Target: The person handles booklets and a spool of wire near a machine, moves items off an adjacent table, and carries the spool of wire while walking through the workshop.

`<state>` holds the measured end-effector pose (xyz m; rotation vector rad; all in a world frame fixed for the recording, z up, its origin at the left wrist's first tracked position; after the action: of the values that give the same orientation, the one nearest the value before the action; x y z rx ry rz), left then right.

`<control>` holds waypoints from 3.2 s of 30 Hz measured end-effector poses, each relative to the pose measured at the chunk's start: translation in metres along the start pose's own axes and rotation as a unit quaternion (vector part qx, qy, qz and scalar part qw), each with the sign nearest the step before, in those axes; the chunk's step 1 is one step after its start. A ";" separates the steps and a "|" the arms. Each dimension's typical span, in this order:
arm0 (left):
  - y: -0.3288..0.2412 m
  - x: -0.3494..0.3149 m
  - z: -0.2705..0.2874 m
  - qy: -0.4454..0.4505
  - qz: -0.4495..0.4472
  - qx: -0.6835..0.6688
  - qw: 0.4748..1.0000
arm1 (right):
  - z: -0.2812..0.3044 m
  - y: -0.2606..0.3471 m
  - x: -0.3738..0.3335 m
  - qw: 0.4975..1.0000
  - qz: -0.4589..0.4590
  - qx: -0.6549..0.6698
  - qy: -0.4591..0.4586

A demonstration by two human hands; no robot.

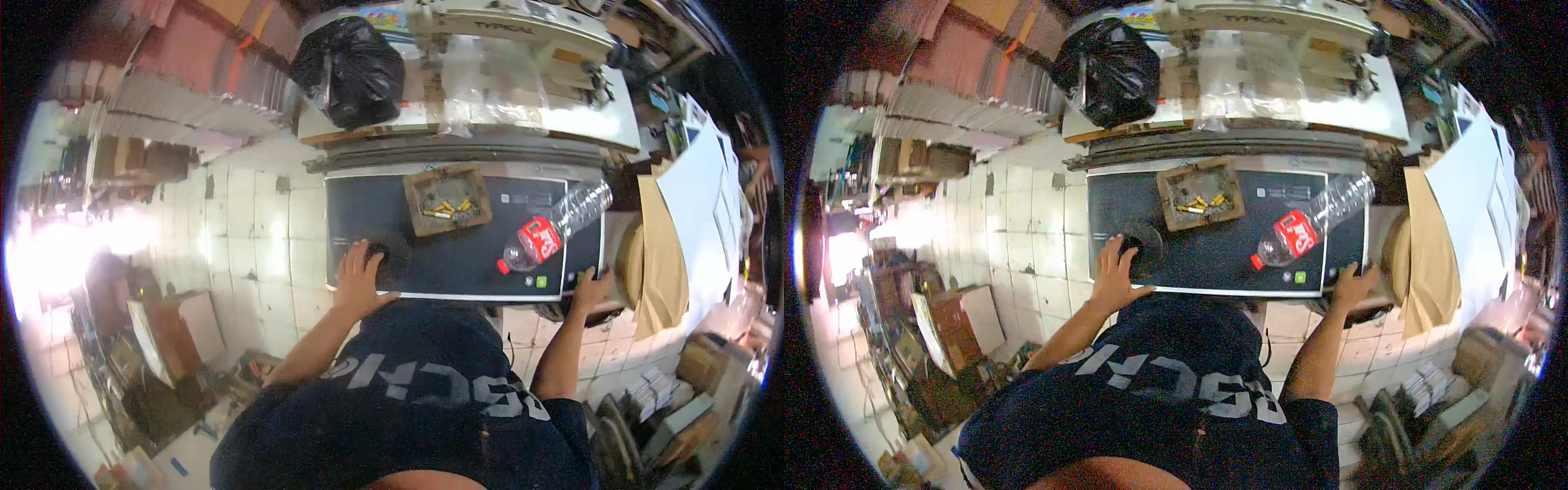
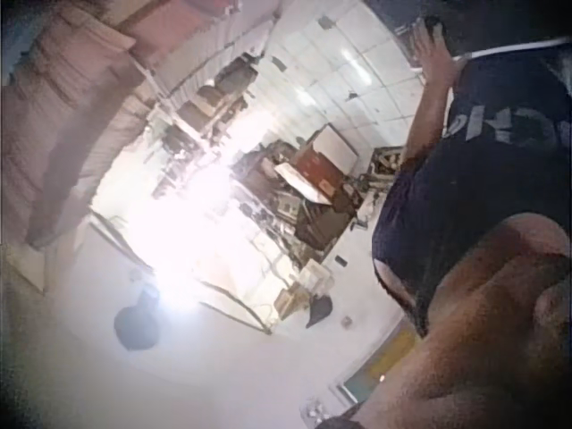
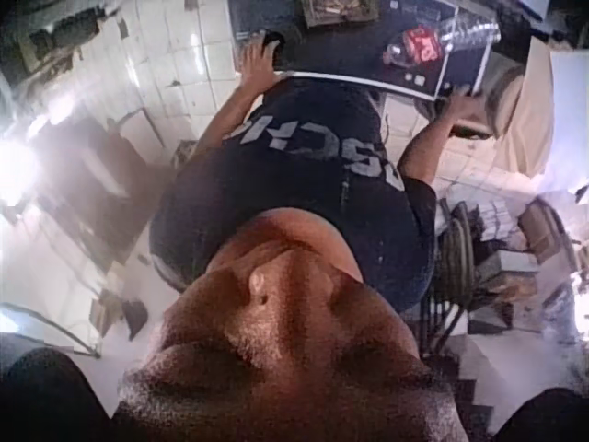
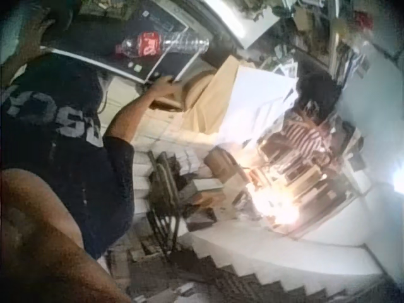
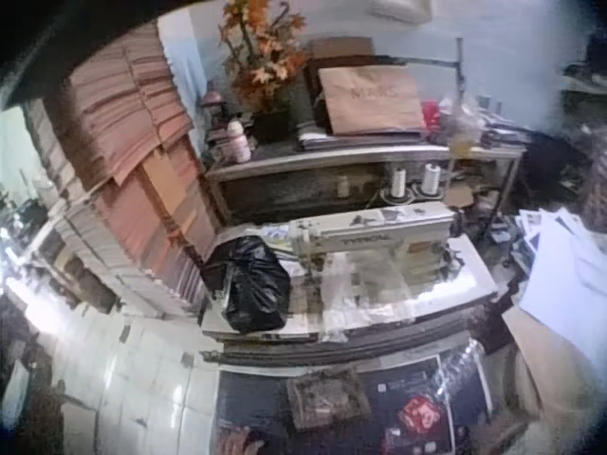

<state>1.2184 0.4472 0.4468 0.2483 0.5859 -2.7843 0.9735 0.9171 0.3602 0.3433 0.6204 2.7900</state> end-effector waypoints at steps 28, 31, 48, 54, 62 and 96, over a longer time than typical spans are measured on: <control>-0.188 -0.150 -0.102 -0.053 -0.135 0.142 0.979 | 0.217 -0.526 -0.552 0.830 -0.555 0.039 -0.042; -0.311 -0.174 -0.143 0.031 -0.225 0.114 0.967 | 0.240 -0.596 -0.534 0.811 -0.584 0.031 0.028; -0.829 -0.127 -0.326 0.091 -0.562 -0.090 0.817 | 0.319 -0.600 -0.127 0.801 -0.067 0.323 0.499; -0.979 -0.072 -0.320 0.124 -0.561 -0.086 0.814 | 0.358 -0.668 -0.027 0.799 -0.082 0.355 0.479; -1.137 -0.019 -0.366 0.137 -0.627 -0.020 0.766 | 0.426 -0.763 -0.003 0.801 -0.239 0.411 0.363; -1.776 0.185 -0.583 0.623 -0.052 -0.535 0.568 | 0.681 -1.117 0.804 0.949 0.102 0.298 0.016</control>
<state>0.5570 2.2031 0.5320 1.8293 2.3507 -1.2768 0.6371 2.3955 0.6046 0.4991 1.5175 2.7331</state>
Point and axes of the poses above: each hand's wrist, its own x-axis towards the middle knuckle, its own z-axis out of the back of the hand, y = z × x, the point moved 3 cm from there along x, towards the middle knuckle, and after that the axes turned 4 degrees about -x, right-handed, at the moved point
